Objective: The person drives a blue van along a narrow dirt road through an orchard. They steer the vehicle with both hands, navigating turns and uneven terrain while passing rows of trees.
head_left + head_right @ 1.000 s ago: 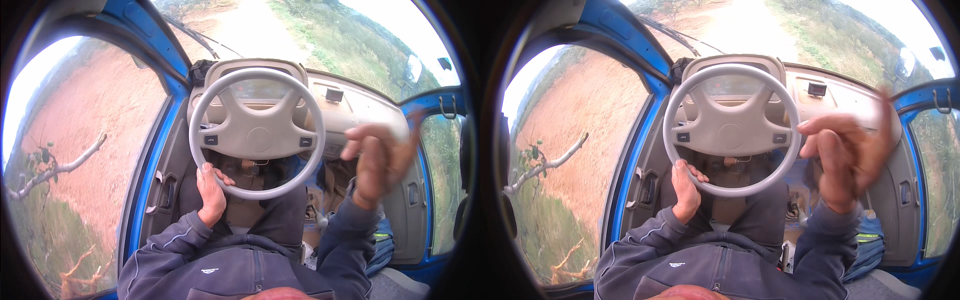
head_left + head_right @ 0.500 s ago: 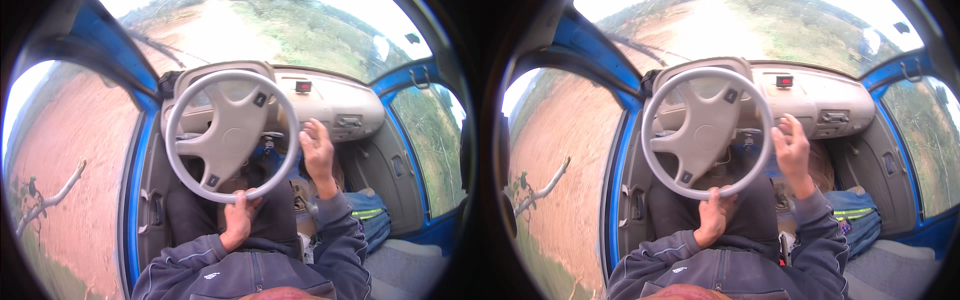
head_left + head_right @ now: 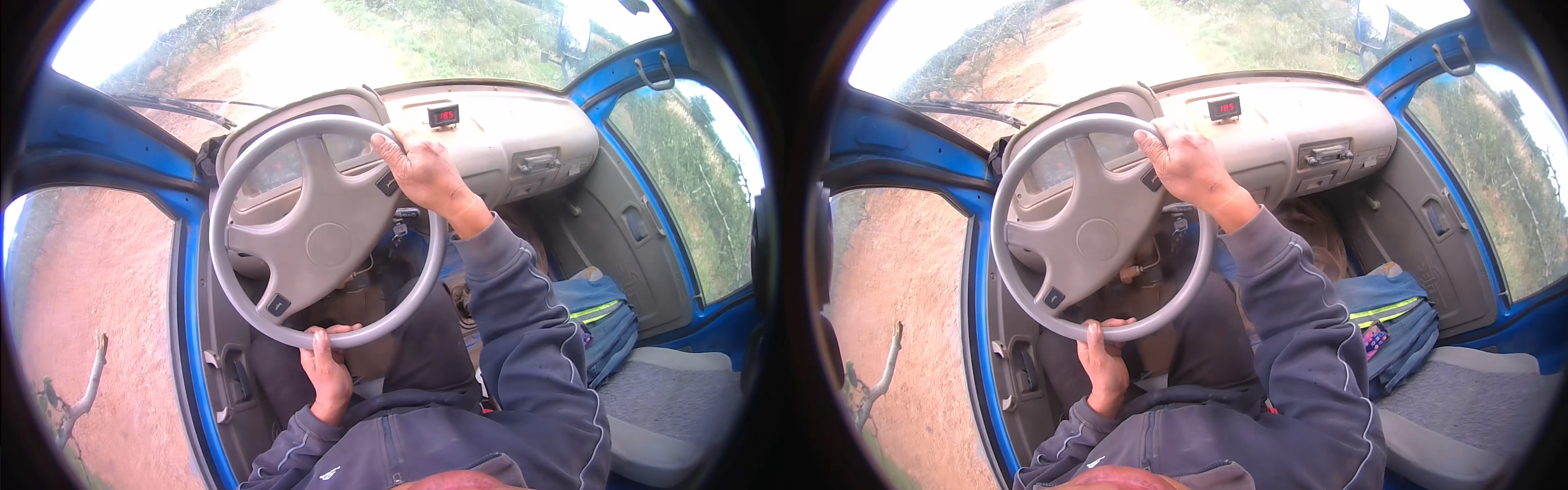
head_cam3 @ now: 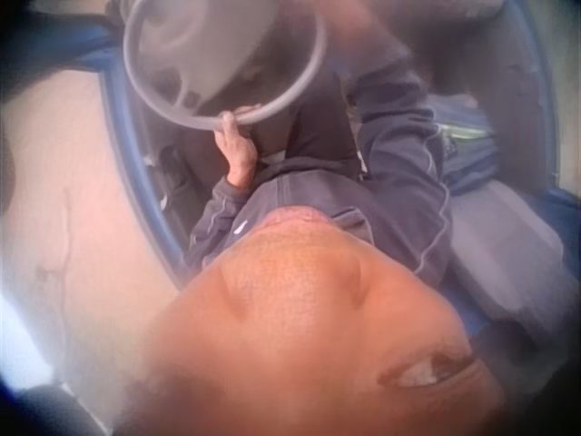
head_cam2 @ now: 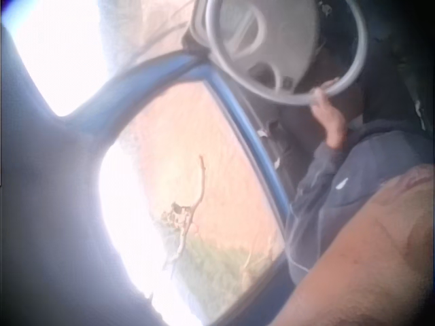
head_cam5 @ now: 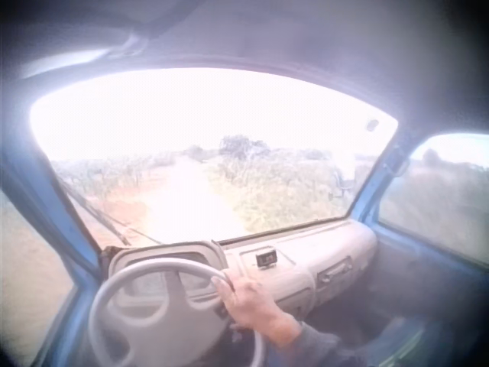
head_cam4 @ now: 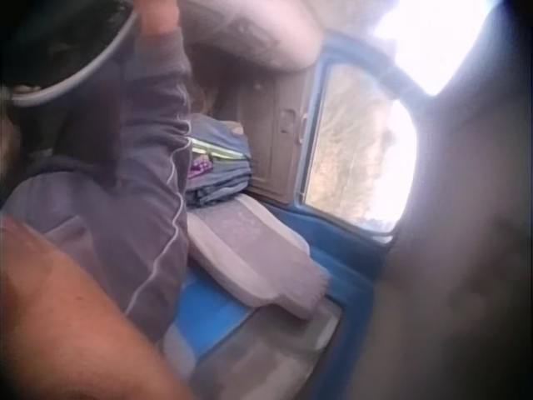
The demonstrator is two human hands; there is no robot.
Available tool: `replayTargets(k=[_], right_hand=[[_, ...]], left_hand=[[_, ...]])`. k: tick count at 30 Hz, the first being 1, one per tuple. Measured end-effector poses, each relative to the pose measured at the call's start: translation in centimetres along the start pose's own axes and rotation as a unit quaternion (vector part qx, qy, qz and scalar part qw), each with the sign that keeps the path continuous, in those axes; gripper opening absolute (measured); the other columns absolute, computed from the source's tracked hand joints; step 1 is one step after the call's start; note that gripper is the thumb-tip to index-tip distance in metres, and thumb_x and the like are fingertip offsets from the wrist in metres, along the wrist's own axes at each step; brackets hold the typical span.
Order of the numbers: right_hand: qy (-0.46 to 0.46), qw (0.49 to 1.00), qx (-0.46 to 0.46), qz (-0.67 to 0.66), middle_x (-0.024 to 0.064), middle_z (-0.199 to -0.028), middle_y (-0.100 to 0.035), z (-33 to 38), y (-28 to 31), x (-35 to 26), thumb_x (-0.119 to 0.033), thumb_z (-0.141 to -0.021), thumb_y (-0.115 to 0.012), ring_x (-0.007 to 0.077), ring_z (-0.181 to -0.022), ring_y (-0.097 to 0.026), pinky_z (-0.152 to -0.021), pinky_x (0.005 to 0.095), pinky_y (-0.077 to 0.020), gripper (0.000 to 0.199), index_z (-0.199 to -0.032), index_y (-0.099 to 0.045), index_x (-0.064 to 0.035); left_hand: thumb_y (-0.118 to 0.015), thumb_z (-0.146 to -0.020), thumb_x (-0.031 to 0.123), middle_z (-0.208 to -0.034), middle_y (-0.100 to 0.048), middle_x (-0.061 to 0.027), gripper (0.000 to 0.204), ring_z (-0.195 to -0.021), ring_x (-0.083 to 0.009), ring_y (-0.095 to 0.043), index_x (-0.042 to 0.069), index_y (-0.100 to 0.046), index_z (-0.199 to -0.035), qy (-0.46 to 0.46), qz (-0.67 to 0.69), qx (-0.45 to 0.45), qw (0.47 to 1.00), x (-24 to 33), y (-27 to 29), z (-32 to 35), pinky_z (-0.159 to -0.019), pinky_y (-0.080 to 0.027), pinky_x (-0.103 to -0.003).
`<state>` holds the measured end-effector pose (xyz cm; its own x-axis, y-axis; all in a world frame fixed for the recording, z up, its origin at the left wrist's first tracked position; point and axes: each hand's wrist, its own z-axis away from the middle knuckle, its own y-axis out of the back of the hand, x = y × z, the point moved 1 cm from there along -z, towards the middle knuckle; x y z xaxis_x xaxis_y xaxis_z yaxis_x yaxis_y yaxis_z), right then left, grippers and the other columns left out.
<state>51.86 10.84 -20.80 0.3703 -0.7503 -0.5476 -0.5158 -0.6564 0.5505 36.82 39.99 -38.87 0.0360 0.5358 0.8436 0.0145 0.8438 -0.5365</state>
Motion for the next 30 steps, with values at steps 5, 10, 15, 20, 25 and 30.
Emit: replayTargets(k=[5, 10, 15, 20, 25, 30], right_hand=[[-0.018, 0.999, -0.021, -0.016, 0.0139, -0.088, -0.069, 0.4, 0.6, 0.3, -0.043, -0.116, -0.059, 0.0257, -0.084, -0.073, -0.078, 0.0403, -0.0588, 0.046, -0.128, -0.071, -0.0009], [-0.218, 0.963, -0.021, -0.155, 0.0039, -0.073, -0.065, 4.9, 1.9, 0.2, -0.049, -0.117, -0.056, 0.0115, -0.049, -0.061, -0.043, 0.0268, -0.0527, 0.053, -0.127, -0.069, 0.0009], [-0.243, 0.951, 0.008, -0.192, 0.0034, -0.072, -0.062, 6.5, 1.0, -0.3, -0.05, -0.116, -0.057, 0.0128, -0.05, -0.062, -0.043, 0.0286, -0.0531, 0.051, -0.124, -0.065, -0.0005], [-0.245, 0.939, 0.038, -0.237, 0.0035, -0.074, -0.062, 8.2, -0.2, 0.6, -0.047, -0.117, -0.056, 0.0119, -0.048, -0.06, -0.041, 0.0285, -0.0496, 0.046, -0.111, -0.064, -0.003], [-0.269, 0.919, 0.102, -0.27, 0.0049, -0.074, -0.064, 11.9, -1.2, 0.0, -0.044, -0.118, -0.054, 0.0131, -0.048, -0.061, -0.042, 0.0288, -0.0502, 0.043, -0.112, -0.06, -0.0021], [-0.296, 0.862, 0.156, -0.381, 0.008, -0.085, -0.07, 17.9, -4.4, -1.2, -0.036, -0.119, -0.054, 0.0138, -0.053, -0.065, -0.047, 0.0276, -0.0547, 0.035, -0.124, -0.052, -0.0018]], left_hand=[[-0.054, -0.118, 0.022, -0.102, -0.077, -0.022, 0.017, -0.1, -0.0369, -0.079, 0.005, -0.049, -0.118, -0.023, 0.026, -0.009, 0.999, -0.6, 0.7, -0.8, -0.092, -0.063, -0.047], [-0.053, -0.118, 0.026, -0.081, -0.064, -0.0116, 0.022, -0.075, -0.0292, -0.073, 0.004, -0.048, -0.117, -0.102, 0.013, 0.023, 0.994, 1.4, 0.8, -3.9, -0.077, -0.062, -0.043], [-0.057, -0.116, 0.027, -0.074, -0.061, -0.0098, 0.023, -0.065, -0.0277, -0.069, 0.005, -0.05, -0.115, -0.113, -0.007, 0.037, 0.993, 2.9, 2.1, -4.8, -0.068, -0.062, -0.042], [-0.061, -0.115, 0.03, -0.074, -0.061, -0.0087, 0.027, -0.063, -0.0253, -0.068, 0.004, -0.054, -0.119, -0.106, -0.034, 0.045, 0.993, 3.8, 3.2, -6.0, -0.066, -0.06, -0.04], [-0.067, -0.114, 0.037, -0.078, -0.06, -0.005, 0.041, -0.066, -0.0212, -0.067, 0.004, -0.057, -0.134, -0.103, -0.089, 0.064, 0.989, 6.6, 2.7, -7.0, -0.064, -0.057, -0.036], [-0.063, -0.116, 0.034, -0.08, -0.058, -0.0019, 0.037, -0.064, -0.0162, -0.065, 0.005, -0.055, -0.137, -0.133, -0.09, 0.103, 0.982, 6.8, 1.3, -7.7, -0.059, -0.054, -0.032]])
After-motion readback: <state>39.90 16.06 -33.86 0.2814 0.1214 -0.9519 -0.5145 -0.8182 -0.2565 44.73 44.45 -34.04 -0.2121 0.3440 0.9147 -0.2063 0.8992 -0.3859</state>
